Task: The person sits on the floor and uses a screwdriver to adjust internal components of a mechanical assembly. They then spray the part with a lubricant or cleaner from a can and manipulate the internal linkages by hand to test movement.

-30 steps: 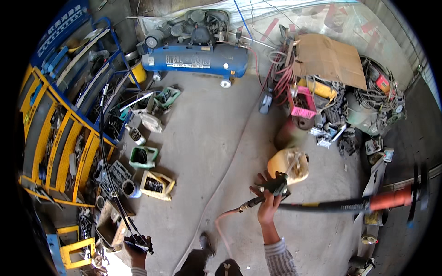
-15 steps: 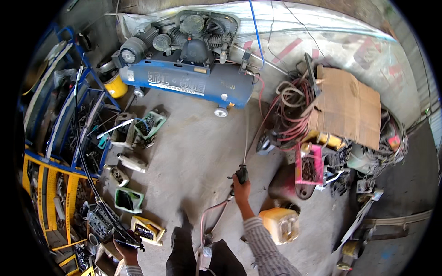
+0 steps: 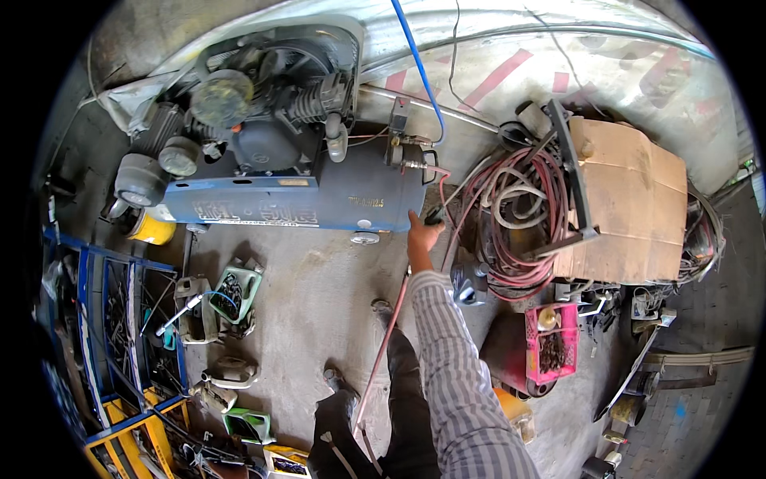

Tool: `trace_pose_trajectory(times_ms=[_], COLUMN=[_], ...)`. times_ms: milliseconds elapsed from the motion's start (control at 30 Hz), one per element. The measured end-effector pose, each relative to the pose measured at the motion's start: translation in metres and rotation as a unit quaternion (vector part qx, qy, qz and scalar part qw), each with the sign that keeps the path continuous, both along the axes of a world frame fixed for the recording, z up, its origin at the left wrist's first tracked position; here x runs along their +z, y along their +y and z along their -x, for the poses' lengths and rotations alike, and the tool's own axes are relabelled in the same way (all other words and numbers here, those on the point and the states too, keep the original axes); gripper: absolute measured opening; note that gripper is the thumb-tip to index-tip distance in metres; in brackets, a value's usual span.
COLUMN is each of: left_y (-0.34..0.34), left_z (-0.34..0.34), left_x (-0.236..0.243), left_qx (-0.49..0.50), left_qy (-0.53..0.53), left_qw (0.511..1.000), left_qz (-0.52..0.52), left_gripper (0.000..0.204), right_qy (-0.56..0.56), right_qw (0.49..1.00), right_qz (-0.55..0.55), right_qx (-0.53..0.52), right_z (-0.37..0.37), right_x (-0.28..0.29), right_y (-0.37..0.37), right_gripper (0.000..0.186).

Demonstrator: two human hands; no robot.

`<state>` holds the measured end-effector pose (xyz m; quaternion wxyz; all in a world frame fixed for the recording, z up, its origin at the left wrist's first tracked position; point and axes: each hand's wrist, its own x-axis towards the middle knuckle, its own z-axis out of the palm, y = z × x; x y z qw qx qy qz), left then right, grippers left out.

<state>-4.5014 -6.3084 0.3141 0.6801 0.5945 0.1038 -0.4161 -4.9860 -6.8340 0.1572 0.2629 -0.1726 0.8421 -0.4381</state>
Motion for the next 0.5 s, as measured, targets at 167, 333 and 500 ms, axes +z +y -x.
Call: trace_pose_trajectory(times_ms=[167,333,500], left_y=[-0.102,-0.166,-0.199], left_z=[0.052,0.092,0.112], left_x=[0.000,0.012,0.025], left_qx=[0.009,0.018,0.012], left_qy=[-0.005,-0.010,-0.014], left_qw=[0.997,0.991,0.989], left_qz=[-0.080,-0.130,-0.148], left_gripper=[0.055,0.053,0.052], right_qy=[0.074,0.093,0.089], right_qw=[0.995,0.990,0.976], right_qz=[0.016,0.024,0.101], right_qx=[0.066,0.103,0.170], right_z=[0.043,0.047,0.045], right_x=[-0.047,-0.068,-0.071], right_y=[-0.116,-0.149,-0.157], right_gripper=[0.113,0.118,0.104])
